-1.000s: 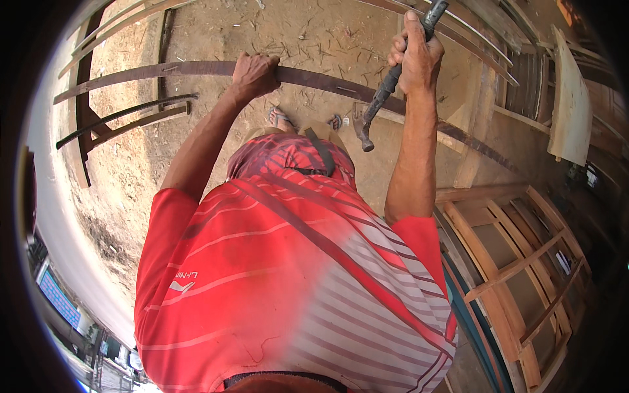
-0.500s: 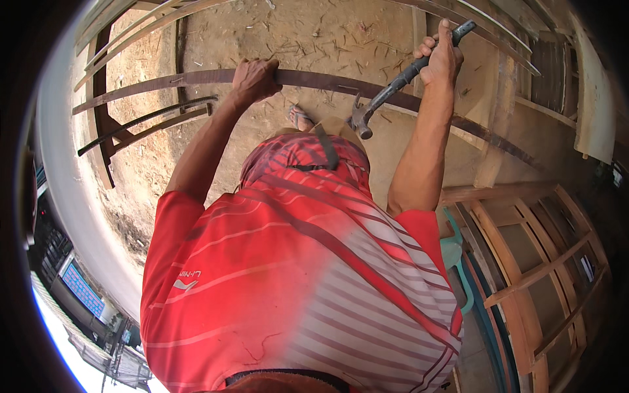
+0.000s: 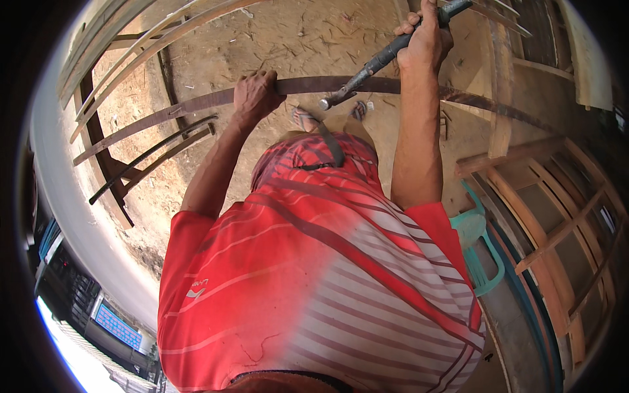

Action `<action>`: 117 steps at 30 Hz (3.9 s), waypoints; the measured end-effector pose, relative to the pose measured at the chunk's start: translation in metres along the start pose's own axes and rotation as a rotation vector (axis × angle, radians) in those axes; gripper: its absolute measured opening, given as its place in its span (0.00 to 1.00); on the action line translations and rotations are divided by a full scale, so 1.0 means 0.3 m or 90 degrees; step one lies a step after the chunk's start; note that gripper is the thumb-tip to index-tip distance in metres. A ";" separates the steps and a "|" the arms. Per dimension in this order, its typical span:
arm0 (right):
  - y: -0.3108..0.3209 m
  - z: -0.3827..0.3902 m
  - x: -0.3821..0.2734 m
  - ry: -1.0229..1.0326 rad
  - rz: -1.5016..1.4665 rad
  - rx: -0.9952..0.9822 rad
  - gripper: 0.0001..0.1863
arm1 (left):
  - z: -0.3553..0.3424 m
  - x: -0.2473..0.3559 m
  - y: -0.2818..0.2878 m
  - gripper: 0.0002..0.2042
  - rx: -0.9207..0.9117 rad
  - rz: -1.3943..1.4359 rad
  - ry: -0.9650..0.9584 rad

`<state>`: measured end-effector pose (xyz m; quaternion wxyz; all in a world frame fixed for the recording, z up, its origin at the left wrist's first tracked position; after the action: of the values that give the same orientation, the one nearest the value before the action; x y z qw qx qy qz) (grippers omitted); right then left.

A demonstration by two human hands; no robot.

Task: The person repeatedly strikes a long, curved metal strip with a hammer while holding it against a wooden workbench. The person adjusts the metal strip's position multiple times and continues hammering along its length.

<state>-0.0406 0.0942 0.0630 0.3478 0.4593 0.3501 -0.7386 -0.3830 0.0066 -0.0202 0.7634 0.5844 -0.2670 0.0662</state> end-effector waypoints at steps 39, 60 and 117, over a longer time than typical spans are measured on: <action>-0.133 0.070 -0.066 -0.105 0.096 -0.236 0.20 | -0.016 0.018 0.007 0.17 -0.074 -0.042 0.036; -0.051 0.240 -0.129 0.158 0.062 0.024 0.18 | -0.009 -0.005 0.017 0.16 -0.038 -0.001 -0.024; 0.293 0.936 0.290 -0.306 0.119 -0.151 0.30 | -0.032 0.003 0.048 0.19 -0.184 0.080 -0.051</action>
<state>-0.1185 -0.2027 0.0590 0.5391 0.2571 0.2975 -0.7448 -0.3851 0.0196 -0.0090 0.8225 0.4531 -0.3400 0.0513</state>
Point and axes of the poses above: each hand's wrist, its own z-axis away from the middle knuckle, its own y-axis out of the back of the hand, x = y × z, the point moved 4 cm from there along -z, towards the middle knuckle, and after that the axes turned 15 degrees about z, right-handed, at the moved point
